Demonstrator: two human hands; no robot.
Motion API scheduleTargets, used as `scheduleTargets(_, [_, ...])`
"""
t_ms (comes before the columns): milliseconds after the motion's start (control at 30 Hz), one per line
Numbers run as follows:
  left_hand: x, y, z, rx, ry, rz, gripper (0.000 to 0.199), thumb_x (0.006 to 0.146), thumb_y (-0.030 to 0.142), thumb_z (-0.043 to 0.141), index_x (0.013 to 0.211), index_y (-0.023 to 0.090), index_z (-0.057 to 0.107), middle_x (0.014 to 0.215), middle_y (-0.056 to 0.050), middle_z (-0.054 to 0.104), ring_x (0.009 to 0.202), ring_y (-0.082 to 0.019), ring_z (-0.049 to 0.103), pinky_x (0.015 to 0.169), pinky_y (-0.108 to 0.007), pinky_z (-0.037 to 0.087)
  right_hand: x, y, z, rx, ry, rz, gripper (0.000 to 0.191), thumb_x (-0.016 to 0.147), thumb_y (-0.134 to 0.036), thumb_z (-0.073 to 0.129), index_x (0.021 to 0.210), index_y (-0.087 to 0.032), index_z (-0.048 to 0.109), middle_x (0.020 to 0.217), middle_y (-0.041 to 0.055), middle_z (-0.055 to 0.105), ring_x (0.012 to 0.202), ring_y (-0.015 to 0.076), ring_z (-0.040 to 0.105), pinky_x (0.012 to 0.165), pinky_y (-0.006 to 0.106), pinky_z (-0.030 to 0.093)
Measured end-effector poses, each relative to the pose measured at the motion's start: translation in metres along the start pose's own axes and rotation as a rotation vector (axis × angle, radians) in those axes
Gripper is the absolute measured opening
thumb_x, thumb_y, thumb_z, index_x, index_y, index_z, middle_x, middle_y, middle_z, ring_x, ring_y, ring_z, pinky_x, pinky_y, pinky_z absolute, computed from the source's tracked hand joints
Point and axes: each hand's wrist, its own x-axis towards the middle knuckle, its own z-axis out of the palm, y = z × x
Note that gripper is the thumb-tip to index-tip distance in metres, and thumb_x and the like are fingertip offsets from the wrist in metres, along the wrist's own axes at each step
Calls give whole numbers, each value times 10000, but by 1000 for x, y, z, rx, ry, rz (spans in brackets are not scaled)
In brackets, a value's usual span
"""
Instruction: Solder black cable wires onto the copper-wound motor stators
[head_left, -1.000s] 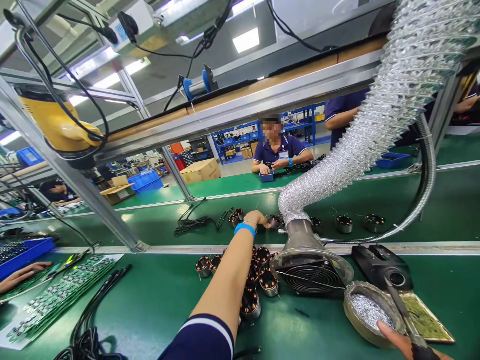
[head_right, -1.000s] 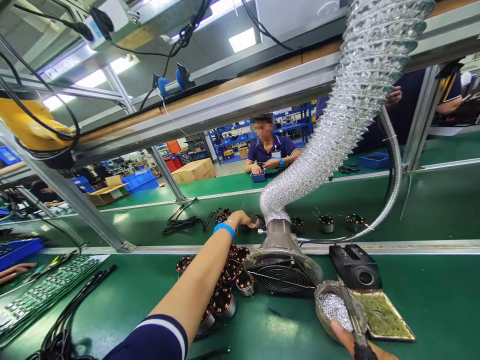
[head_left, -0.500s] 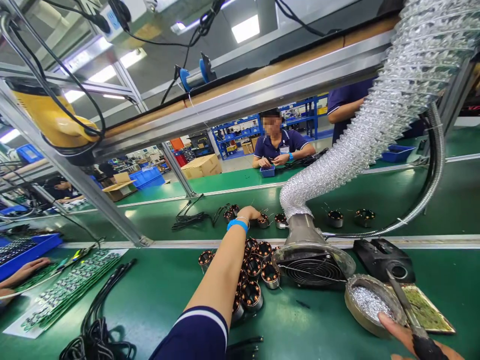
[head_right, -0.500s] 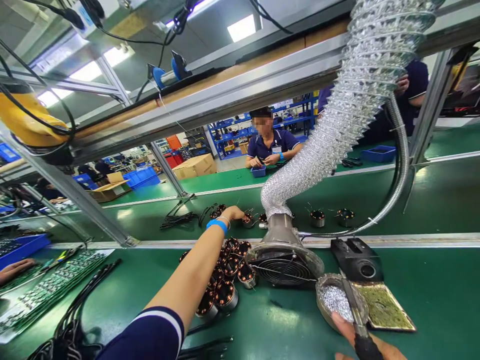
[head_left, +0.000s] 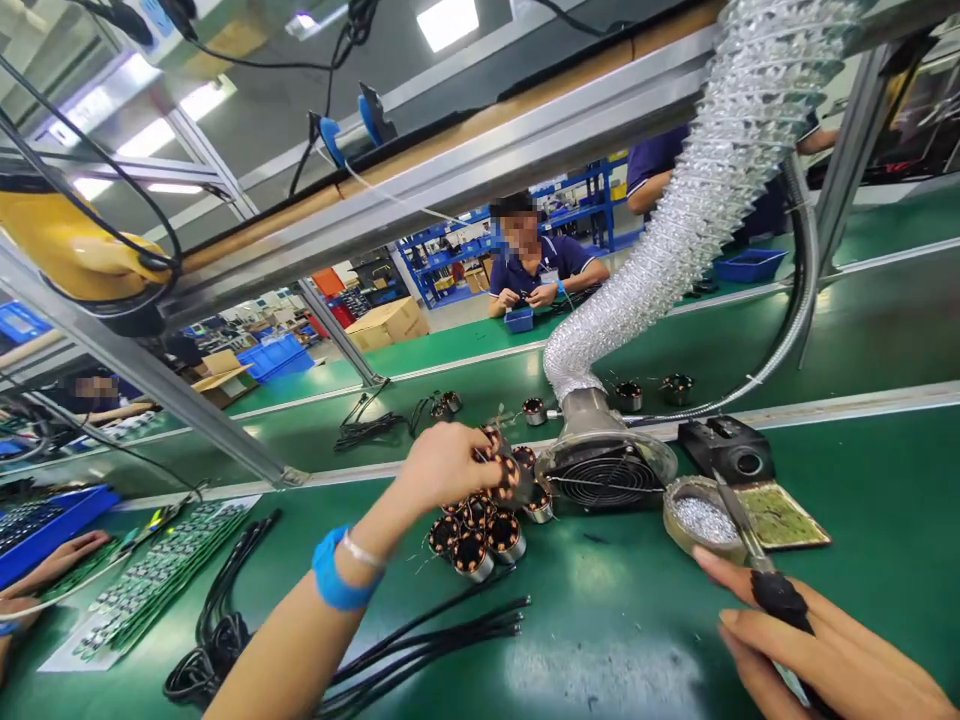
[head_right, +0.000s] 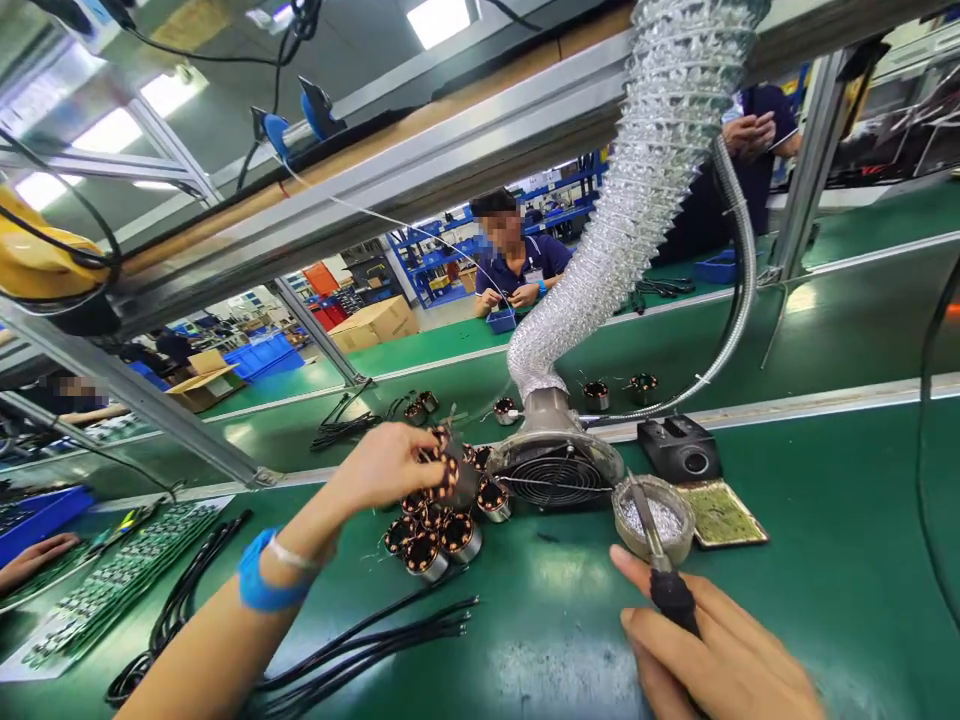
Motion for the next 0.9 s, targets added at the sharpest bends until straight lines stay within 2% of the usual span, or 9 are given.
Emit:
scheduleTargets(67, [-37, 26, 24, -45, -83, 159, 201, 764, 392, 645, 720, 223, 747, 655, -22, 708, 655, -200, 644, 548, -279, 336, 4, -7, 4, 47, 19, -18, 256, 842, -56, 596, 1063, -180, 633, 1124, 86, 721, 968, 224, 727, 851, 263, 589])
scheduleTargets(133, [-63, 53, 56, -71, -136, 289, 226, 745, 405, 638, 685, 207, 727, 632, -43, 709, 600, -213, 637, 526, -289, 305, 5, -15, 10, 84, 18, -5, 244, 855, -42, 592, 1064, -167, 605, 988, 66, 742, 846, 186, 738, 818, 258, 581])
scheduleTargets(267, [-86, 85, 107, -117, -156, 291, 274, 773, 411, 582, 732, 178, 721, 692, -97, 732, 603, -255, 650, 540, -306, 326, -1, -30, 21, 127, -99, 38, 167, 884, -170, 578, 1049, -166, 555, 809, 32, 692, 627, 151, 671, 595, 266, 539])
scheduleTargets(367, [-91, 79, 113, -276, -132, 256, 283, 785, 409, 582, 896, 191, 725, 752, -66, 732, 654, -239, 645, 580, -296, 367, -5, -36, 21, 127, -190, 81, 236, 870, -285, 573, 1067, -160, 533, 758, 19, 622, 607, 159, 614, 554, 285, 507])
scheduleTargets(433, [-94, 65, 111, -371, -132, 254, 271, 750, 297, 595, 977, 200, 707, 726, -22, 704, 636, -200, 614, 583, -275, 369, -5, -39, 18, 106, -177, 91, 253, 860, -284, 583, 1068, -152, 528, 765, 25, 596, 621, 161, 583, 555, 287, 489])
scheduleTargets(533, [-98, 46, 115, -434, -215, 248, 255, 725, 147, 523, 874, 204, 722, 622, 14, 656, 584, -164, 583, 576, -255, 372, -3, -48, 20, 57, -138, 83, 235, 883, -310, 608, 1040, -151, 534, 758, 36, 578, 629, 168, 552, 550, 282, 461])
scheduleTargets(633, [-100, 39, 131, -494, -268, 273, 317, 778, 115, 467, 859, 222, 755, 743, 3, 738, 696, -172, 659, 666, -249, 434, -3, -61, 34, -56, -185, 10, 241, 963, -394, 550, 1038, -165, 566, 780, 66, 607, 644, 194, 560, 576, 307, 446])
scheduleTargets(767, [-103, 41, 147, -608, -310, 361, 422, 846, 114, 441, 1072, 271, 760, 1026, 4, 783, 928, -191, 716, 842, -261, 483, -9, -70, 53, -118, -222, -83, 133, 981, -152, 473, 1024, -174, 597, 930, 110, 674, 750, 211, 618, 703, 350, 457])
scheduleTargets(900, [-104, 44, 151, -671, -296, 340, 471, 879, 118, 426, 1210, 291, 713, 1182, 1, 743, 1078, -215, 696, 935, -293, 488, -8, -60, 45, 20, -321, -142, 243, 927, -18, 401, 937, -179, 582, 943, 104, 690, 940, 214, 656, 858, 375, 488])
